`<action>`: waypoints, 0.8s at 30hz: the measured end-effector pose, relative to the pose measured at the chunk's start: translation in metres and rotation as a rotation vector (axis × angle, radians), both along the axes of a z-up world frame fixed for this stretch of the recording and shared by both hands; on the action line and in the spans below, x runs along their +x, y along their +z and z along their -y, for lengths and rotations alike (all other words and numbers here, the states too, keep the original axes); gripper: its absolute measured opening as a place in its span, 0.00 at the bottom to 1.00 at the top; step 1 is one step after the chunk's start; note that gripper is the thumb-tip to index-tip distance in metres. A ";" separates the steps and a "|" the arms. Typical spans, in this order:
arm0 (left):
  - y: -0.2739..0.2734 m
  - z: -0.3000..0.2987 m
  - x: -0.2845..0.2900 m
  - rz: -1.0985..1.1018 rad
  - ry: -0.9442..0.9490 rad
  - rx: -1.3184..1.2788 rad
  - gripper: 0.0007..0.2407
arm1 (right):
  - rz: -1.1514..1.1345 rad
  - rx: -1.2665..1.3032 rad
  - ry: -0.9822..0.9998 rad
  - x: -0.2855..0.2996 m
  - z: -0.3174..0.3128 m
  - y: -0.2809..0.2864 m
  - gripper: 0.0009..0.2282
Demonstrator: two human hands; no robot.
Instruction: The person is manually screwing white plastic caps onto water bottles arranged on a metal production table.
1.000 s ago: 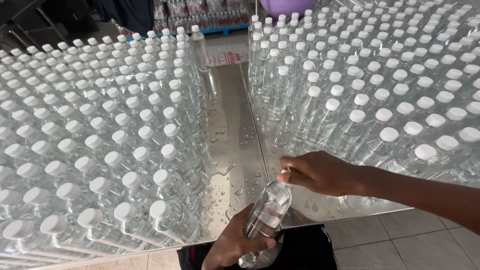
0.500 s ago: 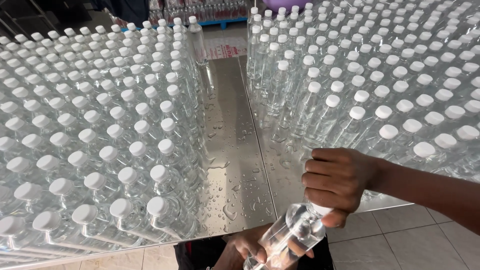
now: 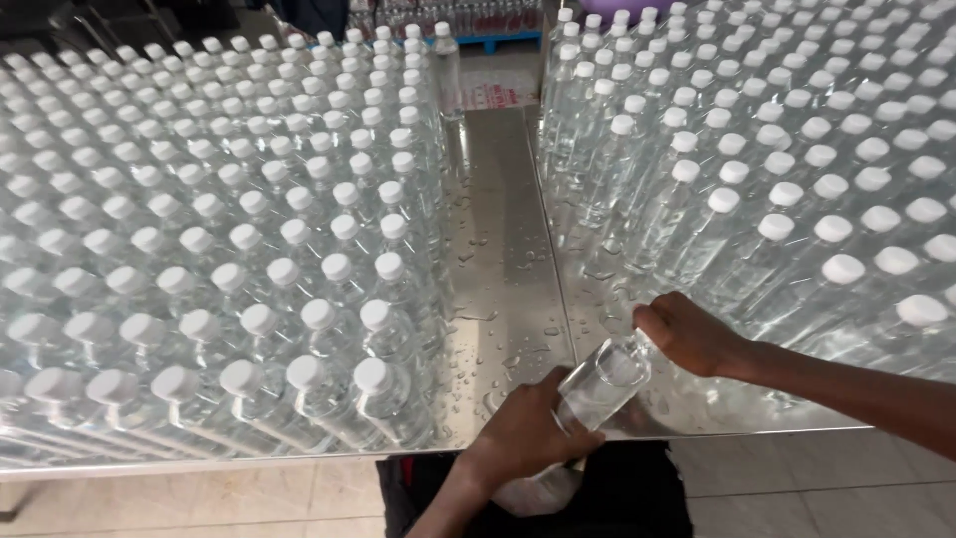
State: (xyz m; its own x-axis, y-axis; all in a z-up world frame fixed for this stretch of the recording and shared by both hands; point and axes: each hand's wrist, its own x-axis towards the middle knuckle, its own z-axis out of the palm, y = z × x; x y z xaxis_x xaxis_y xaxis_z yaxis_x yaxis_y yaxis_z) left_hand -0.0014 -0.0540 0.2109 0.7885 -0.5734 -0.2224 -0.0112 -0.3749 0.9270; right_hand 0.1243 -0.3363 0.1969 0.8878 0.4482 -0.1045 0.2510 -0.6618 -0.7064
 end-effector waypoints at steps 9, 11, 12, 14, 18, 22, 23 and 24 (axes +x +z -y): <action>-0.045 0.026 0.009 0.990 0.315 0.821 0.35 | -0.809 -0.158 -0.142 0.094 0.021 -0.077 0.17; -0.048 0.019 0.018 0.920 0.359 0.712 0.37 | -0.566 -0.445 -0.233 0.044 -0.045 0.041 0.32; -0.051 0.016 0.024 0.908 0.472 0.559 0.35 | -0.484 -0.418 -0.217 0.032 -0.065 0.080 0.35; -0.047 0.011 0.030 0.887 0.574 0.401 0.35 | -0.407 -0.392 -0.203 0.029 -0.081 0.108 0.40; -0.044 0.005 0.045 0.627 0.828 0.132 0.38 | -0.310 0.192 0.035 0.032 -0.086 0.075 0.42; -0.031 0.011 0.061 0.673 0.964 -0.081 0.41 | -0.181 0.241 0.152 -0.001 -0.132 0.044 0.47; -0.034 0.010 0.068 0.671 0.972 -0.083 0.41 | -0.182 0.235 0.157 0.007 -0.135 0.043 0.47; -0.039 0.006 0.074 0.610 0.957 -0.084 0.42 | -0.085 0.304 0.128 0.012 -0.139 0.040 0.44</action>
State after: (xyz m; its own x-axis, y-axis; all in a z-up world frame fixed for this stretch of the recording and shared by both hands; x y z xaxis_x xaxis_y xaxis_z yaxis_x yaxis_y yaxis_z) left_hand 0.0724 -0.0604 0.1720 0.8739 0.3274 0.3593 -0.2116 -0.4092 0.8876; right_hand 0.1359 -0.1970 0.2371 0.8162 0.5774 -0.0199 0.2503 -0.3845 -0.8886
